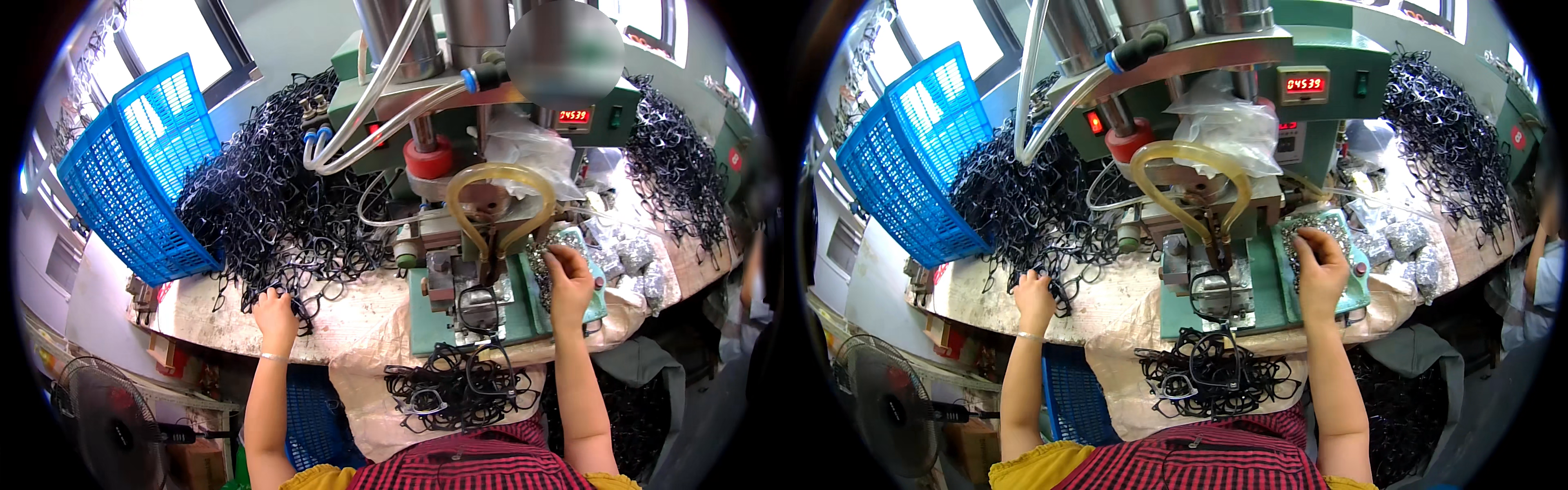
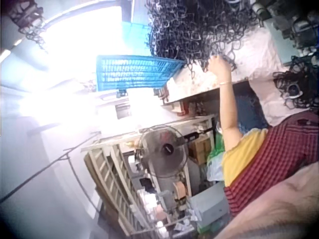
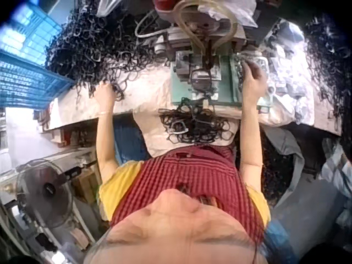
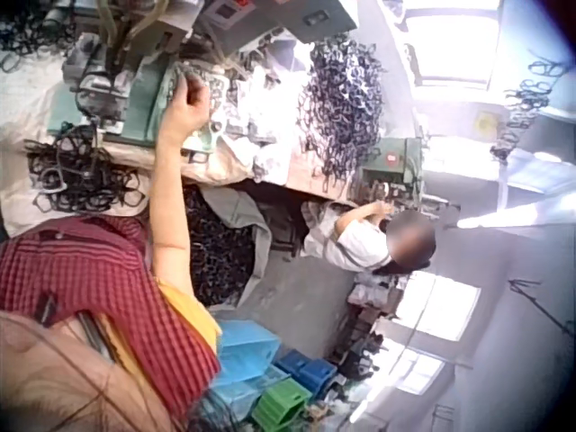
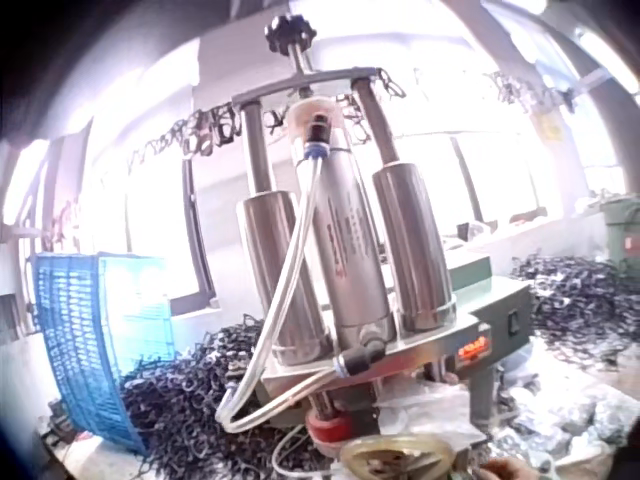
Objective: The person assembles eyeglasses by inserting small metal components into the frame using a press machine. They pick up frames from a pile, place them in the machine, add components, and operate the press to secure the parts. Finished glasses are placed on the table.
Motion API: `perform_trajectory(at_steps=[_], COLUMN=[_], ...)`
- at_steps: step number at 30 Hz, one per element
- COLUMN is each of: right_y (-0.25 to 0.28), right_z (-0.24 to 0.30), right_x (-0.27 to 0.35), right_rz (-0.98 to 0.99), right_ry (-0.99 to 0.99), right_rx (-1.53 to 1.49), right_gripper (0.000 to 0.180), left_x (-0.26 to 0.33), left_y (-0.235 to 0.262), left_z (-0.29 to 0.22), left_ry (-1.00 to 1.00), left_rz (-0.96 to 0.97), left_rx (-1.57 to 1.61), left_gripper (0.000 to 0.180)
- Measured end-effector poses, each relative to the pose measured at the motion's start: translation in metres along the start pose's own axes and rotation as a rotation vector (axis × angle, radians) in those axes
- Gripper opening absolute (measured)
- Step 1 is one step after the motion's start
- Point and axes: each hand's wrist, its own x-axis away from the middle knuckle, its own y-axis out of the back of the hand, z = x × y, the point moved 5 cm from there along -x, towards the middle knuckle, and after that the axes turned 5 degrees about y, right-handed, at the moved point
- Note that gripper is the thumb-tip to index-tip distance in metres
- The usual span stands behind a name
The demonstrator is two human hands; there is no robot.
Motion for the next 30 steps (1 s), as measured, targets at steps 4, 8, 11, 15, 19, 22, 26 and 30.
perform_trajectory(at_steps=[4,8,11,15,19,22,26,30], right_y=[0.006,0.063,0.092,0.050,-0.028,-0.057,-0.061,-0.063], right_z=[0.007,0.027,0.033,0.070,0.097,0.078,0.060,0.063], right_x=[0.002,0.020,0.042,0.044,0.024,0.028,0.041,0.038], right_rz=[0.053,0.034,-0.007,0.177,0.382,0.315,0.221,0.302], right_ry=[0.049,0.197,0.190,0.265,0.384,0.269,0.090,0.054], right_rx=[0.161,0.571,0.640,0.540,0.314,0.139,-0.073,-0.106], right_gripper=[0.011,0.012,0.014,0.015,0.018,0.027,0.033,0.042], left_x=[-0.017,-0.015,-0.001,-0.006,-0.035,-0.016,0.038,0.019], left_y=[-0.044,-0.008,0.034,0.044,0.024,0.025,0.021,0.158], left_z=[-0.001,-0.060,-0.085,-0.092,-0.098,-0.109,-0.128,-0.149], left_ry=[-0.029,-0.236,-0.242,-0.272,0.259,0.232,0.383,-0.040], left_rz=[-0.145,-0.181,-0.439,-0.440,-0.139,-0.178,0.096,-0.090], left_rx=[0.225,0.413,0.422,0.828,1.439,1.422,1.991,2.323], left_gripper=[0.003,0.009,0.010,0.013,0.013,0.024,0.017,0.034])
